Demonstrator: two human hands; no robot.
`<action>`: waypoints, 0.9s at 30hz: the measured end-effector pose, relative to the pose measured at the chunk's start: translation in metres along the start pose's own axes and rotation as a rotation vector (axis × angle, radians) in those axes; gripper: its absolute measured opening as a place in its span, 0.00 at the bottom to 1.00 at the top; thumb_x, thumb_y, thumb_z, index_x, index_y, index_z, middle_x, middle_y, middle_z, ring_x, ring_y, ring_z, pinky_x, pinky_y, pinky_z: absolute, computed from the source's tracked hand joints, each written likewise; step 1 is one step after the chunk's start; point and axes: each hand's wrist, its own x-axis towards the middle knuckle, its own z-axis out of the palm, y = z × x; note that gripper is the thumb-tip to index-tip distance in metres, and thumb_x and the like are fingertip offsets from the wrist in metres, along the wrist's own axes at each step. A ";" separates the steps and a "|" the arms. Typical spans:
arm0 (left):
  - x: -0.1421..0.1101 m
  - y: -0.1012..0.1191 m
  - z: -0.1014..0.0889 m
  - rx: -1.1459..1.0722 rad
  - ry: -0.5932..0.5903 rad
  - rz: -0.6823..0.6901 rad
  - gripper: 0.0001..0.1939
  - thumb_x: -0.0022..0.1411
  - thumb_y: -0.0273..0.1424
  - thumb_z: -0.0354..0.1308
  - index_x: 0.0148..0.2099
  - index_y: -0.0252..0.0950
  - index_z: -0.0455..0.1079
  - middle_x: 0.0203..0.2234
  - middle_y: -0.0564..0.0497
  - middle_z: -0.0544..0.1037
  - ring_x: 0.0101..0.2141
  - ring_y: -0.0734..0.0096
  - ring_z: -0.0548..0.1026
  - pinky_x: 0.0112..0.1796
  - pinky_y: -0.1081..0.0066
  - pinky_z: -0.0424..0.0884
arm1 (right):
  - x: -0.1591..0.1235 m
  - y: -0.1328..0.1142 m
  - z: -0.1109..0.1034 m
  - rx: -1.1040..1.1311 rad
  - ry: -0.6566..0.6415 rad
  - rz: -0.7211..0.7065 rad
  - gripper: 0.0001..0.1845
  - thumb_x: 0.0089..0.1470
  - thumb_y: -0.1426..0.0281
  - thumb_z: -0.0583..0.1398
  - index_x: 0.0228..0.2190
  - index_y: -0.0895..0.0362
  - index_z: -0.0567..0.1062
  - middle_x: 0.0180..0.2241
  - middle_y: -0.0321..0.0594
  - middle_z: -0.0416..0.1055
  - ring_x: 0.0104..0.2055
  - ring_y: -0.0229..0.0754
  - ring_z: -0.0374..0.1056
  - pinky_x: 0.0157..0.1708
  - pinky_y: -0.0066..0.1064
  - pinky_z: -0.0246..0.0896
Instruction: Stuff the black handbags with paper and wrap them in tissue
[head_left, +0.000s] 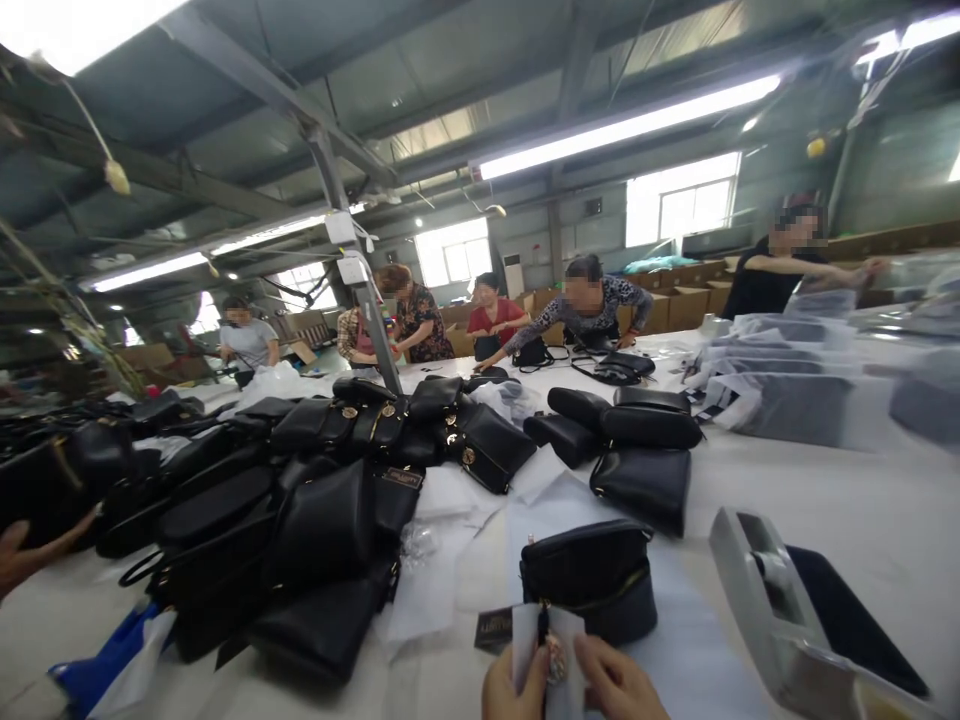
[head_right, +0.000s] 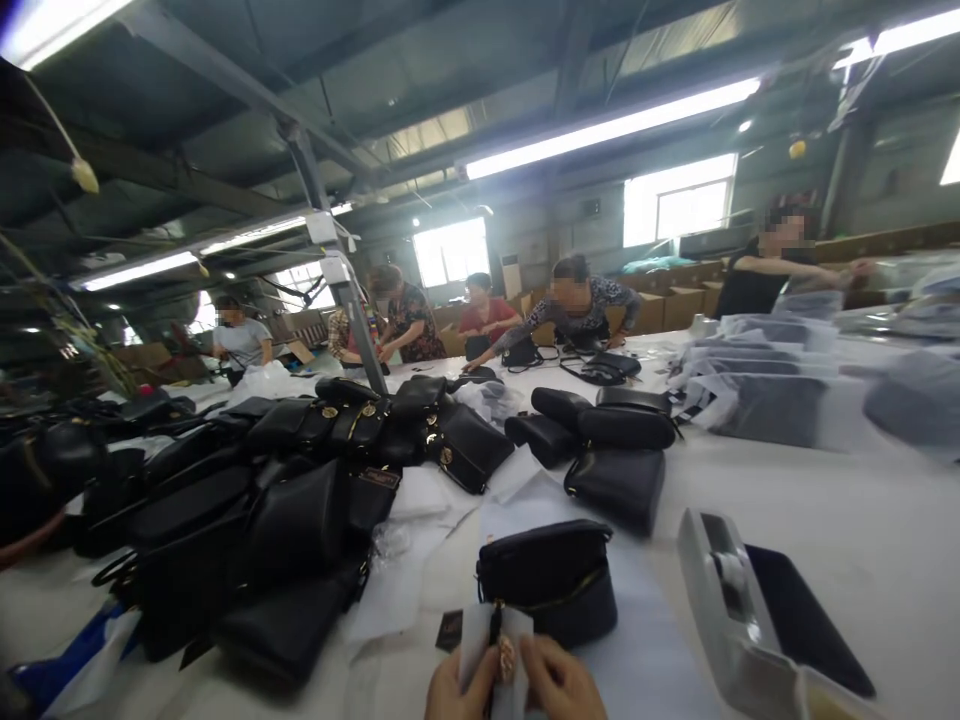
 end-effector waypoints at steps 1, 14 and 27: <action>-0.004 0.006 -0.001 -0.022 -0.014 -0.006 0.29 0.47 0.55 0.64 0.34 0.32 0.79 0.24 0.46 0.79 0.28 0.59 0.76 0.28 0.68 0.70 | -0.005 -0.003 0.000 0.109 -0.033 0.036 0.35 0.49 0.39 0.55 0.32 0.56 0.82 0.33 0.46 0.78 0.39 0.55 0.73 0.39 0.42 0.70; -0.029 0.037 -0.002 0.009 -0.027 0.104 0.19 0.63 0.41 0.57 0.50 0.36 0.76 0.42 0.45 0.81 0.43 0.58 0.76 0.46 0.64 0.69 | -0.001 0.018 0.021 0.105 0.067 0.016 0.25 0.46 0.49 0.66 0.34 0.59 0.77 0.22 0.37 0.72 0.24 0.41 0.67 0.27 0.33 0.67; -0.029 0.026 -0.013 0.301 -0.048 0.376 0.22 0.67 0.30 0.50 0.62 0.41 0.65 0.54 0.43 0.74 0.54 0.57 0.71 0.56 0.60 0.65 | 0.005 0.000 0.015 -0.165 -0.061 -0.030 0.24 0.54 0.48 0.59 0.22 0.55 0.67 0.13 0.33 0.68 0.16 0.38 0.64 0.21 0.28 0.60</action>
